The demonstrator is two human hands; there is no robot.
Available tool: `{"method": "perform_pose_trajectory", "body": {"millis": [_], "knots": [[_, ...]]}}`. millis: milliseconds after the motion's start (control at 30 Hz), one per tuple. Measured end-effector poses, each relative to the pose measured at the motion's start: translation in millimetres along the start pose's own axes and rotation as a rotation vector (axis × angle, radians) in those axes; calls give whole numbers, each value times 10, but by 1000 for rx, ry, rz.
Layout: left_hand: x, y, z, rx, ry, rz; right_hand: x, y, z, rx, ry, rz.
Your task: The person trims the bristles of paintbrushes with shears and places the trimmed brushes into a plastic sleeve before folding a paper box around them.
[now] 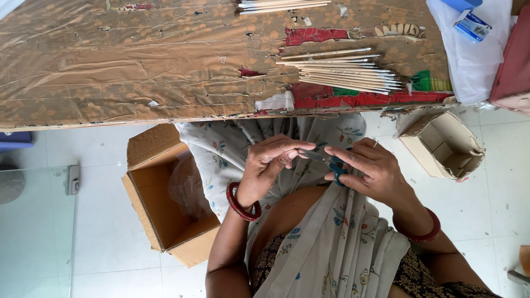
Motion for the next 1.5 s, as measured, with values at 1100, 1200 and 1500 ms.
{"method": "perform_pose_trajectory", "body": {"millis": [1100,1200,1500], "knots": [[16,-823,746,472,-1282,154,-753,367,-684,85,-128,-549],[915,-1155,444,664,-1363,350,-716,422,-780,169,-94,-567],[1242,-1342,481,760,-1526,487,-773,418,-714,95,-48,-592]]}}
Point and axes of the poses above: each hand's wrist, its own y-axis away from the middle knuckle, its own x-axis out of the palm, z = x × y, the point moved 4 cm from there along -y, towards the middle knuckle, and after that the axes turned 11 degrees about x, right-handed, at the moved point
